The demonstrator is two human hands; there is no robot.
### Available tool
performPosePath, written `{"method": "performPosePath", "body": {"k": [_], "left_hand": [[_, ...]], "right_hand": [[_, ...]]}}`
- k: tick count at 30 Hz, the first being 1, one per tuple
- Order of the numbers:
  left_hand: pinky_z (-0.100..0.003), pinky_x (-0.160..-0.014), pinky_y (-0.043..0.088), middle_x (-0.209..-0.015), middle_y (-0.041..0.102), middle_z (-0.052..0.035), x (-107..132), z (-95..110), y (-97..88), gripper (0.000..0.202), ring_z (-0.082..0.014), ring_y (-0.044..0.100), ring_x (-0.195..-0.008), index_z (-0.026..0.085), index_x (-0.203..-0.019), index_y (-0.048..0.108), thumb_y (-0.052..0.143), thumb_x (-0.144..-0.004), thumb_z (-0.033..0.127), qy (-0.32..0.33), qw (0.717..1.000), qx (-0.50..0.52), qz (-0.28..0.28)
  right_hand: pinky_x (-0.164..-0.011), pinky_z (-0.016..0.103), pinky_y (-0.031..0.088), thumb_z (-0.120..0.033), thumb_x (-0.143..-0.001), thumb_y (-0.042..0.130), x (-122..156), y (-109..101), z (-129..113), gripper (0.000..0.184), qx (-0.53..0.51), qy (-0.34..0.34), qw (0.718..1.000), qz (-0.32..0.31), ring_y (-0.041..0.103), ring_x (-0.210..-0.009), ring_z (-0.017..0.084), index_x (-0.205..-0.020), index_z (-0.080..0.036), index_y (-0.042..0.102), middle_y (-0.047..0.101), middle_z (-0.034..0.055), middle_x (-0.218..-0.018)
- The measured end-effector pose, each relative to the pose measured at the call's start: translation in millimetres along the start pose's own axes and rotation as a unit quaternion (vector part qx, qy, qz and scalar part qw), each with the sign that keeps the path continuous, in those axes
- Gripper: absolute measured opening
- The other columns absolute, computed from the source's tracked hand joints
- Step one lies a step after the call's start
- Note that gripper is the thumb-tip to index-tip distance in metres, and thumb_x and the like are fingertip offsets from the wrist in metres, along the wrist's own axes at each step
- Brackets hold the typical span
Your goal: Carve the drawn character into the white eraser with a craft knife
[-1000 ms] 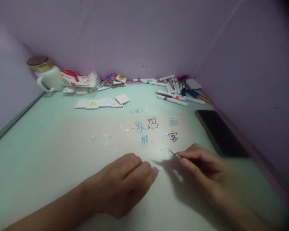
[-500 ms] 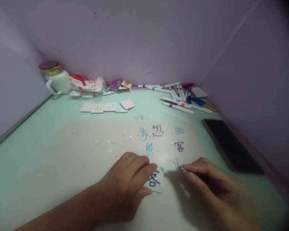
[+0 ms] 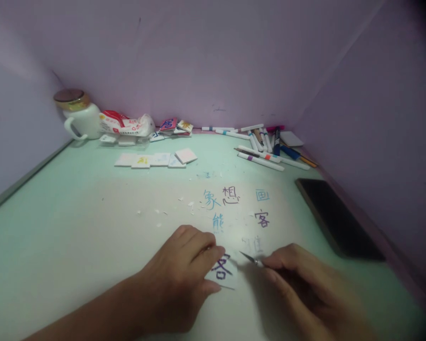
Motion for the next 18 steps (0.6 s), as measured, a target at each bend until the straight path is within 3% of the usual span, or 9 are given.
{"method": "performPosePath", "body": {"k": [4, 9, 18], "left_hand": [[-0.046, -0.078, 0.049, -0.101, 0.057, -0.0155, -2, -3, 2.1, 0.033, -0.0265, 0.05, -0.09, 0.007, -0.112, 0.054, 0.058, -0.08, 0.015, -0.014, 1.0, 0.012, -0.02], [-0.048, -0.08, 0.048, -0.102, 0.056, -0.0145, -2, -6, 5.1, 0.037, -0.0275, 0.05, -0.092, 0.009, -0.112, 0.055, 0.06, -0.076, 0.015, -0.032, 0.999, 0.013, -0.037], [-0.048, -0.081, 0.047, -0.103, 0.055, -0.0145, -3, -6, 5.3, 0.037, -0.0281, 0.05, -0.094, 0.01, -0.111, 0.055, 0.061, -0.075, 0.014, -0.035, 0.998, 0.011, -0.042]], "right_hand": [[-0.05, 0.022, 0.046, -0.01, -0.084, 0.057, 2, 11, -5, 0.017, 0.037, -0.051, 0.997, -0.044, 0.059, -0.058, 0.011, -0.095, -0.022, 0.059, 0.06, -0.0014, -0.071], [-0.051, 0.025, 0.044, -0.008, -0.084, 0.054, 0, 11, -4, 0.016, 0.042, -0.059, 0.997, -0.01, 0.058, -0.061, 0.013, -0.091, -0.019, 0.062, 0.06, 0.0019, -0.071], [-0.053, 0.026, 0.045, -0.009, -0.083, 0.053, -5, 16, -11, 0.016, 0.06, -0.065, 0.996, -0.014, 0.059, -0.063, 0.015, -0.086, -0.017, 0.066, 0.063, 0.0045, -0.072]]}}
Point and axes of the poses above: each hand's wrist, its own x-axis away from the middle knuckle, its own y-axis out of the palm, z = x × y, the point moved 9 cm from there along -x, towards the middle knuckle
